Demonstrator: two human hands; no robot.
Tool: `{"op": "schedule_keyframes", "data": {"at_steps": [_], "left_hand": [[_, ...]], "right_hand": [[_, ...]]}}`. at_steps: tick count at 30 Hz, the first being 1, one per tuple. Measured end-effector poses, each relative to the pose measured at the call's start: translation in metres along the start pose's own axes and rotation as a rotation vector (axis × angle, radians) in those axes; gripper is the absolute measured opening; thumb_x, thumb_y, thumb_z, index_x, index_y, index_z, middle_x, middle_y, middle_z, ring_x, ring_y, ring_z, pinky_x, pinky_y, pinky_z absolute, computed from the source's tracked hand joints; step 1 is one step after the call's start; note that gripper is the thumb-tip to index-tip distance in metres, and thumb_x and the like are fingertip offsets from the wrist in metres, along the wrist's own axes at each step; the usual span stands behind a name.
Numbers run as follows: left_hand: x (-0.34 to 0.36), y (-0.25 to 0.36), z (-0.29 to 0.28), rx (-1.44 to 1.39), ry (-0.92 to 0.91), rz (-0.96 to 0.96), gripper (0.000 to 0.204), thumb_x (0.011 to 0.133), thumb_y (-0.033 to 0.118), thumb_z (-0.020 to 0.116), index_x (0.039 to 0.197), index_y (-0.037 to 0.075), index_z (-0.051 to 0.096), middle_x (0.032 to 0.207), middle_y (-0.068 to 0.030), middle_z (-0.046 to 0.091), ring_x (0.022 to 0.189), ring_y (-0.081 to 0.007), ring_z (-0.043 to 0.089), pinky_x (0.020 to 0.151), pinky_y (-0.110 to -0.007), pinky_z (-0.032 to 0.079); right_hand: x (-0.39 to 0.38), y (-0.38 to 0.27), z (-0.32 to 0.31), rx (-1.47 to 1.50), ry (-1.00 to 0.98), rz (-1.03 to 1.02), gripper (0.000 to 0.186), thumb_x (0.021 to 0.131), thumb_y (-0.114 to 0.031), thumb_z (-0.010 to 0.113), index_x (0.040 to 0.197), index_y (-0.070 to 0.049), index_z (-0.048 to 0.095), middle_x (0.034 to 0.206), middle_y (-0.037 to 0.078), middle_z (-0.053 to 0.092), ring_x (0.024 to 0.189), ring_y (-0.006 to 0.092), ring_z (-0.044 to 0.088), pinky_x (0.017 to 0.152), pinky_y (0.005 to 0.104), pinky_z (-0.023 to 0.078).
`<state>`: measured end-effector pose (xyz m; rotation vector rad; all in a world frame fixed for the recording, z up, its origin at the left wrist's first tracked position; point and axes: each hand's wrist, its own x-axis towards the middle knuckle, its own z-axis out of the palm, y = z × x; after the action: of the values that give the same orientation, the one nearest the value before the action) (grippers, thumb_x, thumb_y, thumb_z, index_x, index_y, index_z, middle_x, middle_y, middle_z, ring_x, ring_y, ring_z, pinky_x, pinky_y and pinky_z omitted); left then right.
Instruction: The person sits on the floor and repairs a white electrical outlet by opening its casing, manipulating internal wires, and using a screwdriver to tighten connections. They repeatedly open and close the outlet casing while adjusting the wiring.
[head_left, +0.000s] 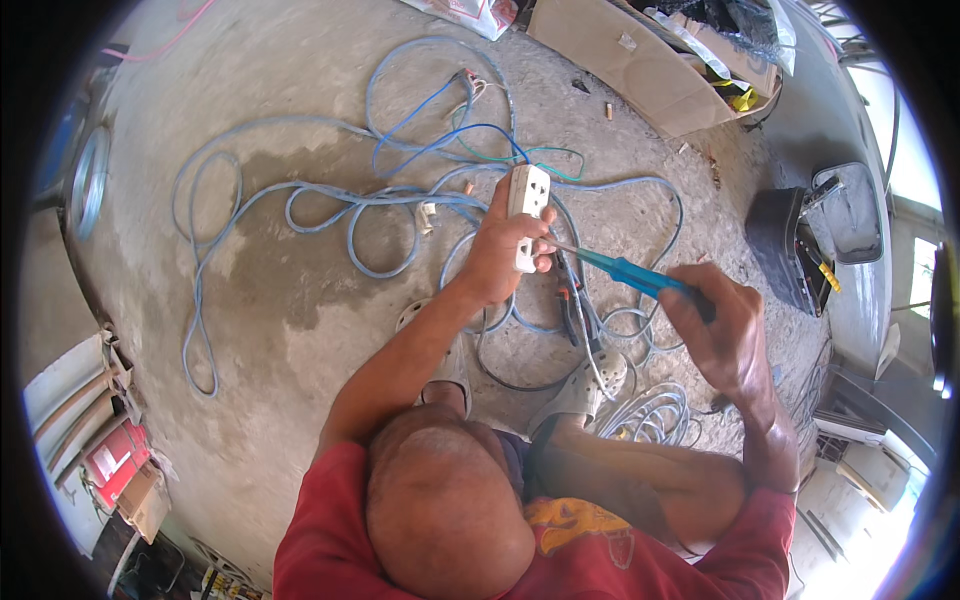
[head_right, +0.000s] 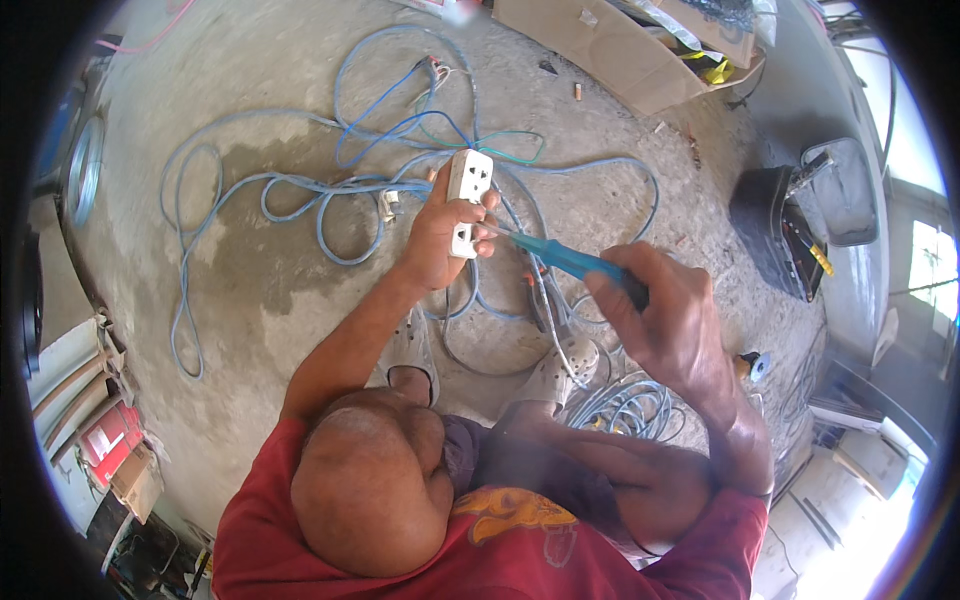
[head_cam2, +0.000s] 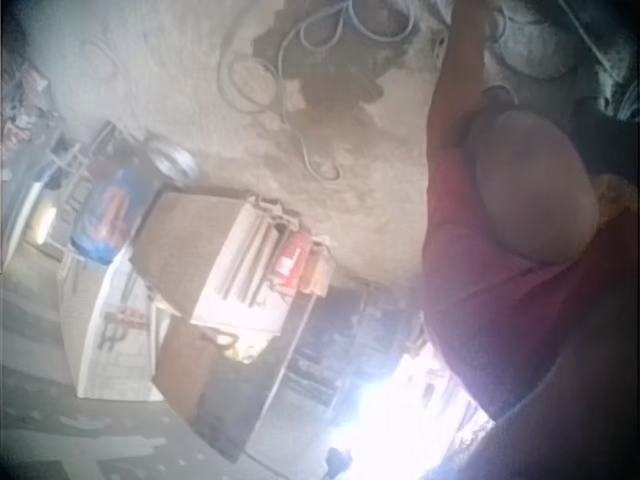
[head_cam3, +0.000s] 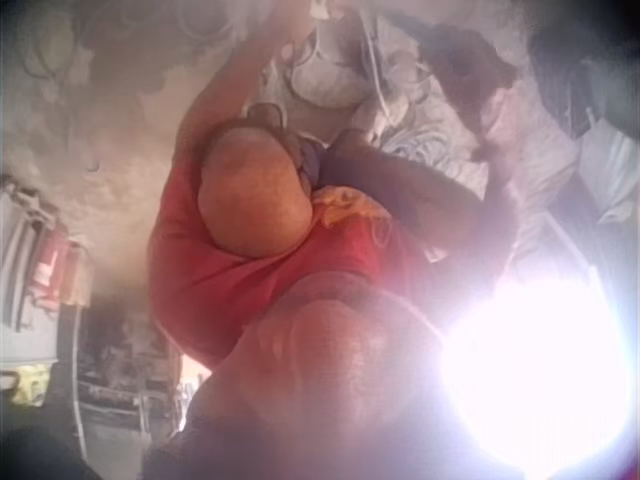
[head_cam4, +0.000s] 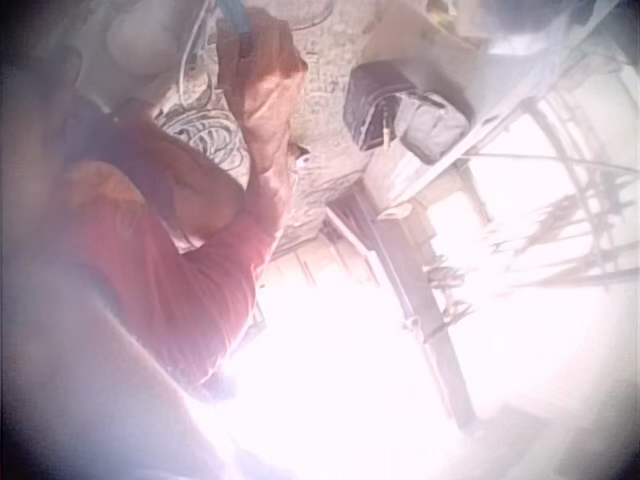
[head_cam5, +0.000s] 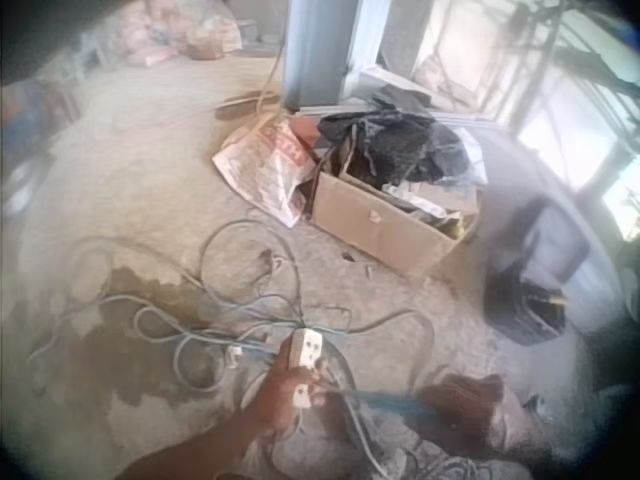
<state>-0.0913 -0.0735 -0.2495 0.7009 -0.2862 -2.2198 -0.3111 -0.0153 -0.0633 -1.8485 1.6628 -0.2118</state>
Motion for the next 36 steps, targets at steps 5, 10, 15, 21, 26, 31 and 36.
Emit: {"op": "schedule_keyframes", "data": {"at_steps": [5, 10, 15, 21, 26, 31, 36], "left_hand": [[-0.006, 0.001, 0.000, 0.058, -0.042, -0.056, 0.062, 0.087, 0.009, 0.055, 0.141, 0.028, 0.030, 0.101, -0.0065, 0.049, 0.069, -0.0117, 0.048, 0.056, -0.028, 0.044], [-0.009, -0.001, 0.006, 0.035, -0.072, -0.141, 0.054, 0.094, 0.025, 0.059, 0.140, 0.029, 0.031, 0.100, -0.0057, 0.049, 0.068, -0.0118, 0.046, 0.056, -0.027, 0.042], [-0.009, -0.001, 0.004, -0.001, -0.048, -0.140, 0.056, 0.094, 0.020, 0.054, 0.143, 0.026, 0.028, 0.097, -0.0060, 0.051, 0.067, -0.0131, 0.049, 0.053, -0.028, 0.044], [-0.005, -0.002, 0.001, -0.024, -0.095, -0.106, 0.056, 0.095, 0.021, 0.055, 0.143, 0.027, 0.028, 0.099, -0.0062, 0.051, 0.068, -0.0130, 0.048, 0.054, -0.027, 0.045], [-0.007, -0.003, -0.003, -0.014, -0.138, -0.101, 0.049, 0.097, 0.031, 0.056, 0.139, 0.030, 0.032, 0.101, -0.0046, 0.048, 0.069, -0.0107, 0.045, 0.057, -0.026, 0.042], [-0.007, -0.002, -0.009, -0.067, -0.148, -0.078, 0.058, 0.097, 0.025, 0.057, 0.145, 0.028, 0.026, 0.100, -0.0058, 0.051, 0.068, -0.0119, 0.049, 0.055, -0.027, 0.045], [-0.009, -0.004, -0.008, -0.012, -0.128, -0.089, 0.057, 0.097, 0.024, 0.056, 0.146, 0.028, 0.025, 0.101, -0.0062, 0.051, 0.068, -0.0109, 0.050, 0.055, -0.026, 0.046]], "right_hand": [[0.005, 0.007, 0.000, 0.019, 0.124, -0.211, 0.032, 0.078, -0.005, 0.075, 0.105, -0.004, 0.056, 0.084, 0.011, 0.061, 0.063, 0.0215, 0.059, 0.058, 0.0333, 0.049], [0.002, 0.009, 0.002, 0.164, 0.231, 0.080, 0.034, 0.075, -0.002, 0.077, 0.101, -0.002, 0.055, 0.090, 0.011, 0.057, 0.071, 0.0216, 0.060, 0.057, 0.0314, 0.048], [0.010, 0.022, 0.007, 0.128, 0.250, -0.420, 0.050, 0.076, -0.002, 0.077, 0.118, -0.004, 0.050, 0.099, 0.015, 0.061, 0.070, 0.0206, 0.063, 0.060, 0.0318, 0.052], [0.014, 0.007, 0.003, 0.082, 0.322, -0.469, 0.048, 0.077, -0.007, 0.079, 0.117, -0.004, 0.053, 0.097, 0.015, 0.059, 0.072, 0.0213, 0.062, 0.056, 0.0311, 0.051], [0.013, 0.017, 0.002, -0.072, 0.281, -0.516, 0.049, 0.077, -0.009, 0.080, 0.118, -0.005, 0.054, 0.102, 0.017, 0.057, 0.072, 0.0232, 0.062, 0.057, 0.0320, 0.051], [0.014, 0.012, 0.001, 0.026, 0.202, -0.509, 0.045, 0.077, -0.007, 0.079, 0.115, -0.005, 0.054, 0.099, 0.015, 0.056, 0.071, 0.0238, 0.063, 0.055, 0.0344, 0.051], [0.011, 0.002, -0.003, -0.016, 0.175, -0.225, 0.041, 0.077, -0.007, 0.079, 0.109, -0.005, 0.055, 0.086, 0.011, 0.057, 0.066, 0.0231, 0.063, 0.056, 0.0348, 0.051]]}}
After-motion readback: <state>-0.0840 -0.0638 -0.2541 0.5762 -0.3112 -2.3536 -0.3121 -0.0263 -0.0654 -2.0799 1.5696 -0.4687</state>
